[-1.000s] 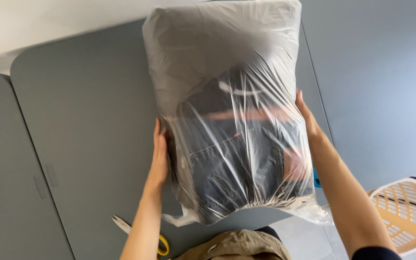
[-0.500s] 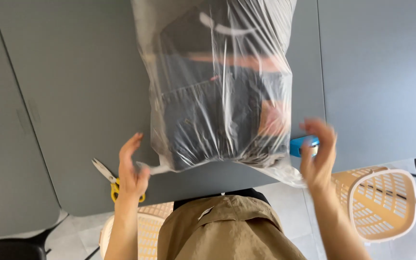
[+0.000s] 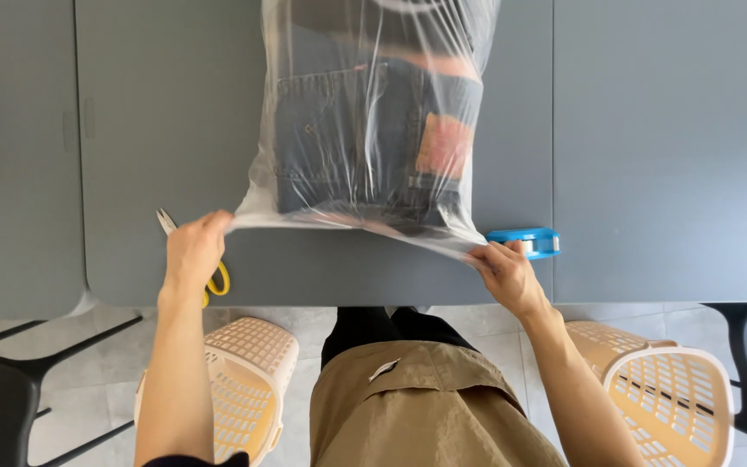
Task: The person seals a plastic bag containing folded clothes on a table. They use a tape dispenser to apply tape to the bag, then use scissors to trim the plastic edges. Finally, they tie the bag's opening into a knot and apply additional tape to secure it.
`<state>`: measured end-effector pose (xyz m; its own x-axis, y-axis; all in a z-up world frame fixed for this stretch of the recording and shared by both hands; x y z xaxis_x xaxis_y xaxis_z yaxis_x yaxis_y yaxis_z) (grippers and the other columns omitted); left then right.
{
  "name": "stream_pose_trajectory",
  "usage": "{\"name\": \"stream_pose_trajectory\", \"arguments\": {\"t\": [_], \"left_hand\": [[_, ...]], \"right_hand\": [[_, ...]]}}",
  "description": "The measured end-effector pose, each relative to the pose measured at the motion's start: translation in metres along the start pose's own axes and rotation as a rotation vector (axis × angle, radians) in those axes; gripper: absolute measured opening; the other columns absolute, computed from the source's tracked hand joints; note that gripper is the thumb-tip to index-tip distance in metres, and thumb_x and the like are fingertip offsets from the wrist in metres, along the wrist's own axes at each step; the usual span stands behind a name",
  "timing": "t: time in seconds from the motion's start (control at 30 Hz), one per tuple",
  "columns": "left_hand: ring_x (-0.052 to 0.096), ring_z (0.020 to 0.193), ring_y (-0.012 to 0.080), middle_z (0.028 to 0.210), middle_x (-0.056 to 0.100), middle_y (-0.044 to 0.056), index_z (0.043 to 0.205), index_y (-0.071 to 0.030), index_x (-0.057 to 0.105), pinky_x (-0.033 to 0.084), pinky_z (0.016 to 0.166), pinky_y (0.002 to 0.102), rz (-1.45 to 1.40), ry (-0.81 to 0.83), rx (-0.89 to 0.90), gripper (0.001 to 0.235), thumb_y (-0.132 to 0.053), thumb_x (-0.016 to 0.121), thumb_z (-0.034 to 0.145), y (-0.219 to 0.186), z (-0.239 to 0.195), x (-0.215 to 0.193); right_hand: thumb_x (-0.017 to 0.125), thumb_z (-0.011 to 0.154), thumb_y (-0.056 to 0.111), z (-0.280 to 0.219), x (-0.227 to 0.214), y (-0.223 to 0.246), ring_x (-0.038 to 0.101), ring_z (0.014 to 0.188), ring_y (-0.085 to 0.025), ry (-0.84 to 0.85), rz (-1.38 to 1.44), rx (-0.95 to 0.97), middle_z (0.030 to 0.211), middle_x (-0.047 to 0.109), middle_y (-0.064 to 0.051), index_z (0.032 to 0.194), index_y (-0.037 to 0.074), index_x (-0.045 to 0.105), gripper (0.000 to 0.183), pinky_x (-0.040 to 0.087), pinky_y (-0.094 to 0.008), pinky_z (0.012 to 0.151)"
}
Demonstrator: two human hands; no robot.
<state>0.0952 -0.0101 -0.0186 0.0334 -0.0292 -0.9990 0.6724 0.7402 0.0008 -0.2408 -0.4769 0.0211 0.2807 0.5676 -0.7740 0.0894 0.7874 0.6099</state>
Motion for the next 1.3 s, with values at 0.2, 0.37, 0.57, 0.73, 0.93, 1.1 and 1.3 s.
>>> {"name": "stream_pose_trajectory", "arguments": {"t": [0.2, 0.37, 0.57, 0.73, 0.93, 1.1, 1.3], "left_hand": [[0.067, 0.112, 0.0428, 0.122, 0.066, 0.018, 0.115, -0.012, 0.061, 0.049, 0.096, 0.057, -0.013, -0.806, 0.007, 0.016, -0.008, 0.068, 0.101, -0.149, -0.027, -0.129], [0.072, 0.102, 0.0296, 0.128, 0.073, 0.007, 0.126, -0.026, 0.076, 0.052, 0.088, 0.046, -0.252, -0.775, 0.295, 0.030, -0.014, 0.073, 0.099, -0.342, -0.011, -0.084], [0.062, 0.090, 0.0210, 0.108, 0.067, 0.000, 0.127, -0.025, 0.078, 0.040, 0.077, 0.040, -0.206, -0.763, 0.367, 0.029, -0.008, 0.065, 0.107, -0.387, 0.013, -0.096], [0.058, 0.085, 0.0205, 0.097, 0.061, -0.002, 0.107, -0.023, 0.077, 0.040, 0.080, 0.042, -0.207, -0.712, 0.360, 0.015, -0.009, 0.072, 0.105, -0.389, 0.016, -0.098], [0.065, 0.103, 0.0228, 0.106, 0.067, 0.002, 0.101, -0.018, 0.073, 0.040, 0.089, 0.044, -0.235, -0.706, 0.341, 0.012, -0.009, 0.070, 0.108, -0.395, 0.008, -0.102], [0.068, 0.112, 0.0190, 0.100, 0.067, 0.000, 0.105, -0.018, 0.070, 0.036, 0.107, 0.050, -0.270, -0.696, 0.315, 0.008, -0.012, 0.068, 0.110, -0.392, 0.011, -0.091], [0.065, 0.108, 0.0269, 0.123, 0.070, 0.001, 0.115, -0.023, 0.071, 0.038, 0.096, 0.051, -0.251, -0.831, 0.184, 0.017, -0.016, 0.078, 0.102, -0.367, -0.023, -0.081]], "right_hand": [[0.094, 0.091, 0.014, -0.025, -0.034, -0.028, 0.078, 0.083, -0.016, -0.160, 0.110, 0.194, 0.086, 0.079, 0.009, 0.094, 0.023, 0.079, 0.018, 0.053, -0.033, 0.089], [0.097, 0.084, 0.016, -0.039, -0.063, -0.021, 0.075, 0.081, -0.010, -0.208, 0.074, 0.049, 0.088, 0.078, 0.017, 0.086, 0.029, 0.077, 0.024, 0.044, -0.028, 0.094], [0.091, 0.080, 0.024, -0.035, -0.067, -0.058, 0.057, 0.139, -0.025, -0.055, -0.326, 0.023, 0.149, 0.063, -0.001, 0.142, 0.022, 0.061, 0.069, 0.029, -0.056, 0.110], [0.087, 0.088, 0.034, -0.025, -0.051, -0.102, 0.062, 0.132, -0.014, 0.063, -0.434, 0.063, 0.139, 0.070, 0.009, 0.159, 0.031, 0.060, 0.076, 0.025, -0.060, 0.115], [0.088, 0.088, 0.004, -0.008, -0.089, -0.043, 0.054, 0.141, -0.034, -0.288, -0.383, 0.118, 0.157, 0.056, -0.011, 0.161, 0.011, 0.056, 0.080, 0.029, -0.058, 0.102], [0.095, 0.084, 0.027, -0.016, -0.025, 0.033, 0.076, 0.110, -0.031, -0.182, 0.074, -0.029, 0.118, 0.074, -0.011, 0.156, 0.006, 0.060, 0.082, 0.048, -0.045, 0.104], [0.088, 0.094, 0.023, -0.032, -0.009, -0.037, 0.080, 0.078, -0.008, -0.160, 0.113, 0.193, 0.070, 0.079, 0.017, 0.100, 0.030, 0.080, 0.012, 0.044, -0.029, 0.096]]}}
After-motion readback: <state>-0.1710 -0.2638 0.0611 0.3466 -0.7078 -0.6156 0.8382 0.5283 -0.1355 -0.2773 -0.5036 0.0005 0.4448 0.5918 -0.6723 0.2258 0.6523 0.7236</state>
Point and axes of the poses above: each hand's wrist, its own z-axis towards the middle knuckle, its own x-axis out of the palm, y = z × x, the point moved 10 cm from there along z, towards the middle knuckle
